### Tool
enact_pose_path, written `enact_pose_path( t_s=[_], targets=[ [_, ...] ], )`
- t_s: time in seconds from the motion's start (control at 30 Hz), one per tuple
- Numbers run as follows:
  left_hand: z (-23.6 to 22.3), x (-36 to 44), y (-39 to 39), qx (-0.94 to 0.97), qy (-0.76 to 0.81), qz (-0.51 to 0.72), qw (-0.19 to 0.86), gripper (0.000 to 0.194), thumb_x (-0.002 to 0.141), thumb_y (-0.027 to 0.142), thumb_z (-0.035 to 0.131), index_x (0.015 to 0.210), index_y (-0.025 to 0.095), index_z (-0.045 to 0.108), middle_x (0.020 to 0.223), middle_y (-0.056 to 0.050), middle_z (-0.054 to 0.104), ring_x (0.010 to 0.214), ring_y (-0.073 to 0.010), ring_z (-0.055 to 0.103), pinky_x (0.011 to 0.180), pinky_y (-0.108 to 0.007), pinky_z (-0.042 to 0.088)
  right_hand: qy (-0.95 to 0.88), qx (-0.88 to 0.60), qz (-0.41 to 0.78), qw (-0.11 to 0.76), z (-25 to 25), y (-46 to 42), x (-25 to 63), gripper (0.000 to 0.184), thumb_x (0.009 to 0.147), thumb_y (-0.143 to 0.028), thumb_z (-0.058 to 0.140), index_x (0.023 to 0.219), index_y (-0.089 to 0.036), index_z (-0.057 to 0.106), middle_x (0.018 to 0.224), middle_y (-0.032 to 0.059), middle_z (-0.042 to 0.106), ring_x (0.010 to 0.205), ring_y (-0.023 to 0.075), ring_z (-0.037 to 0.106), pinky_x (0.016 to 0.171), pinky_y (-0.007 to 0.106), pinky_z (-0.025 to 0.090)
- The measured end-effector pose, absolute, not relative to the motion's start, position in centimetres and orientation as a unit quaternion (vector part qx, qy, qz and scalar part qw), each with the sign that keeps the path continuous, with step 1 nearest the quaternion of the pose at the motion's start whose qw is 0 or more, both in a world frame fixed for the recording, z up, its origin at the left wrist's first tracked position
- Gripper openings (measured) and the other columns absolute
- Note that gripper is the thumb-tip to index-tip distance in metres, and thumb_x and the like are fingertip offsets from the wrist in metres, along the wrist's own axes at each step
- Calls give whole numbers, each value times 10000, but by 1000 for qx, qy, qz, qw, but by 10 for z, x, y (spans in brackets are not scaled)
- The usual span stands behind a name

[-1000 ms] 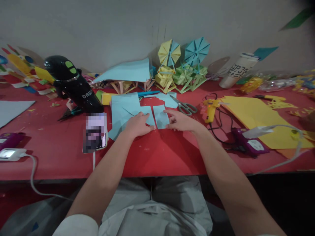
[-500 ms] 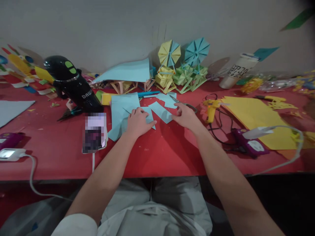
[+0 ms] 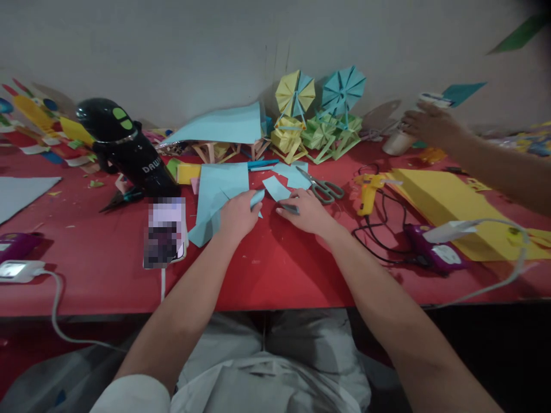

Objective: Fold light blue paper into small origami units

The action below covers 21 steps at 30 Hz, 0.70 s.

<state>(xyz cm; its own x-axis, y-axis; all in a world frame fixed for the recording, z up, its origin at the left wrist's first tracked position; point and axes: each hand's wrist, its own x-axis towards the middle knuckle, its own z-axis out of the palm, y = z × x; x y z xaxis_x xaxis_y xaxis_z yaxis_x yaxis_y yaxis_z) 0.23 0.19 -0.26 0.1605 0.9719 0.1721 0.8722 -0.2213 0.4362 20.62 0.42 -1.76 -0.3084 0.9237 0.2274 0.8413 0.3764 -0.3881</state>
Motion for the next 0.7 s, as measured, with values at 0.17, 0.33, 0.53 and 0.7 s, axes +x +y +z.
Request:
enact_pose_path(
  t_s=[0.17,0.33,0.53,0.7],
  targets=[
    [3,3,2,746,587,295,110,391,941,342,457,1297,222,564,1347,-94,604,1246,-257,549,1062,-401,419,-771,-613,83,152,-19,4,206,452,907,-526,496,1200,-239,685,1295,161,548,1168,383,468,967,575,380],
    [3,5,2,773,502,376,101,399,961,365,454,1313,198,541,1350,-100,592,1272,-212,524,1101,-347,381,-728,-592,152,310,-9,8,201,488,960,-533,376,1064,-181,698,1200,161,633,1161,321,522,1000,502,381],
    [4,7,-1,837,406,347,121,397,936,337,522,1323,256,560,1441,-72,538,1354,-221,461,1149,-429,339,-572,-504,477,438,3,3,190,535,822,-707,508,787,-196,660,835,72,682,819,188,630,752,307,498],
    [0,7,0,857,362,329,165,365,945,279,487,1289,248,604,1463,-71,521,1369,-214,457,1155,-446,346,-507,-470,527,495,1,2,188,325,678,-513,717,757,-205,652,834,35,662,798,154,604,743,286,497]
  ],
)
